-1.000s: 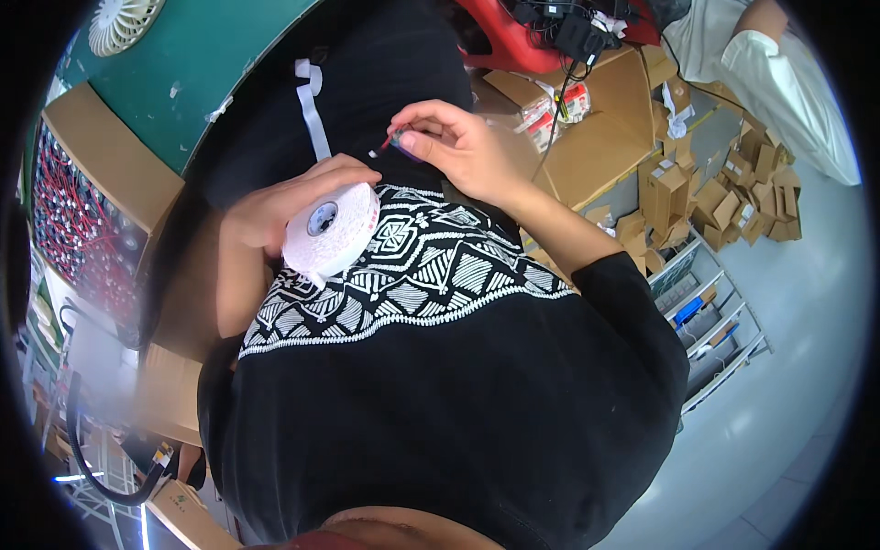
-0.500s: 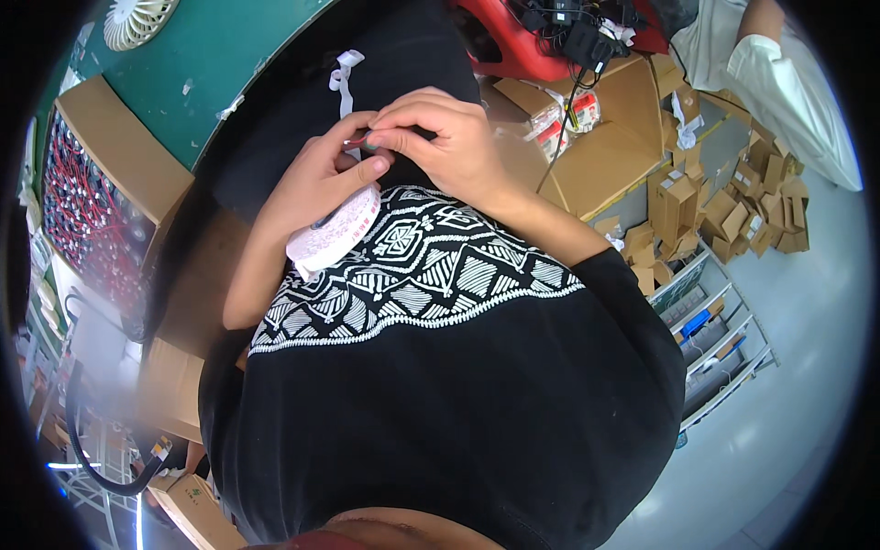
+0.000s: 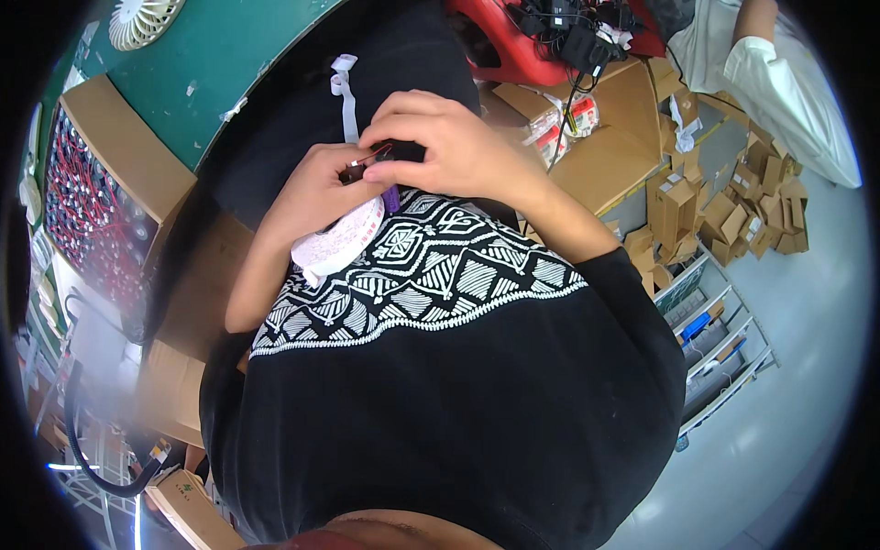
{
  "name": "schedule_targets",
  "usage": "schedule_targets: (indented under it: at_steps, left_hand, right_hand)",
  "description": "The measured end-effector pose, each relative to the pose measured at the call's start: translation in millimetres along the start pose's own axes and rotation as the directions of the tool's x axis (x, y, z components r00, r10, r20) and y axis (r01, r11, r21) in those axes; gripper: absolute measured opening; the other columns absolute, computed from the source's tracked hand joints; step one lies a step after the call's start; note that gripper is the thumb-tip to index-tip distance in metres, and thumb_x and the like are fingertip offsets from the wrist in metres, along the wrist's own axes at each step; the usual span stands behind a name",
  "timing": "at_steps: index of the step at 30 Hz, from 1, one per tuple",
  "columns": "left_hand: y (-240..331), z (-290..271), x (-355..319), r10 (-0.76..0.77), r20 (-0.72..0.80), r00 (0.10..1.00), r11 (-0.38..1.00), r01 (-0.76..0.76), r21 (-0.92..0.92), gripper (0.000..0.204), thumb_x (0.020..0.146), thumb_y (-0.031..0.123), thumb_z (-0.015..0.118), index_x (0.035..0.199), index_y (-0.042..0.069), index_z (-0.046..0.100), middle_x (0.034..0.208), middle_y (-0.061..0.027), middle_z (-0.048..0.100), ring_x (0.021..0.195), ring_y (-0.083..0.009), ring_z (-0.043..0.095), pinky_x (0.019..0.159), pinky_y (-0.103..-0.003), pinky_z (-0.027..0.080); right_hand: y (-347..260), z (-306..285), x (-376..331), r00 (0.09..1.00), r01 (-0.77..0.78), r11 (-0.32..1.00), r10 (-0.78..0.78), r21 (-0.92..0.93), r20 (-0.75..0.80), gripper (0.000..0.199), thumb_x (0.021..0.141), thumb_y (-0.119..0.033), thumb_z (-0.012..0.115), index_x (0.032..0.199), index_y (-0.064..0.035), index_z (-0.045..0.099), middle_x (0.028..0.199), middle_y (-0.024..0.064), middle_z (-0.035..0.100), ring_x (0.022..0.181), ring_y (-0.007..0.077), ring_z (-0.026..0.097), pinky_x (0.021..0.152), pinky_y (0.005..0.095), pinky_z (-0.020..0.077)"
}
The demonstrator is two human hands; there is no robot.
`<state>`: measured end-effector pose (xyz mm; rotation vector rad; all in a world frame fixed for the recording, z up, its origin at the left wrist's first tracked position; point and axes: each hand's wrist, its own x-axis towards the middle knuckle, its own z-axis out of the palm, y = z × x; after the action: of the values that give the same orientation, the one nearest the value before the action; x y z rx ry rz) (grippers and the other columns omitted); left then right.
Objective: Assembling components of small portable fans at a factory workbench.
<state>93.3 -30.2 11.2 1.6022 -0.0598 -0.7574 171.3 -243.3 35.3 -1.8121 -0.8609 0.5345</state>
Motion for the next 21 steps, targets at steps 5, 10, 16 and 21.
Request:
schedule_targets:
  at_steps: [5, 10, 16, 21]
  left_hand:
    - [0, 1, 1, -0.009, -0.002, 1.0, 0.999, 0.009, 0.051, 0.019, 0.091, 0.016, 0.076, 0.096, -0.003, 0.073, 0.074, -0.0097, 0.069, 0.064, -0.0107, 0.062, 0.059, -0.028, 0.047]
    - [-3, 4, 1, 0.01, -0.03, 0.999, 0.999, -0.008, 0.053, 0.018, 0.089, 0.014, 0.076, 0.096, -0.003, 0.074, 0.076, -0.0102, 0.071, 0.066, -0.0122, 0.064, 0.062, -0.028, 0.049]
    - [-1, 1, 0, 0.063, -0.033, 0.997, 0.997, -0.061, 0.046, 0.015, 0.087, 0.01, 0.074, 0.095, -0.003, 0.074, 0.08, -0.0109, 0.073, 0.07, -0.013, 0.068, 0.066, -0.029, 0.051]
    - [-2, 4, -2, 0.038, -0.042, 0.998, 0.999, -0.037, 0.008, 0.02, 0.086, 0.006, 0.071, 0.103, -0.003, 0.072, 0.086, -0.0127, 0.076, 0.075, -0.0138, 0.071, 0.07, -0.028, 0.053]
  right_hand:
    - [-2, 0, 6, 0.984, 0.038, 0.993, -0.017, -0.115, 0.179, 0.02, 0.088, -0.01, 0.077, 0.104, -0.0005, 0.071, 0.095, 0.0105, 0.069, 0.086, 0.0289, 0.068, 0.078, 0.0363, 0.0558]
    - [3, -3, 9, 0.978, 0.012, 0.998, 0.001, -0.062, 0.207, 0.013, 0.092, -0.011, 0.071, 0.101, -0.0015, 0.07, 0.091, 0.0108, 0.068, 0.085, 0.03, 0.069, 0.076, 0.0376, 0.0562]
    - [2, -4, 13, 0.949, -0.306, 0.926, 0.279, 0.219, 0.146, 0.013, 0.095, -0.011, 0.07, 0.102, 0.0002, 0.07, 0.09, 0.0116, 0.07, 0.079, 0.0239, 0.071, 0.071, 0.0338, 0.0569]
    - [7, -6, 12, 0.943, -0.321, 0.889, 0.267, 0.326, 0.199, 0.014, 0.098, -0.009, 0.07, 0.108, 0.001, 0.07, 0.09, 0.0083, 0.072, 0.077, 0.0147, 0.069, 0.069, 0.0284, 0.0555]
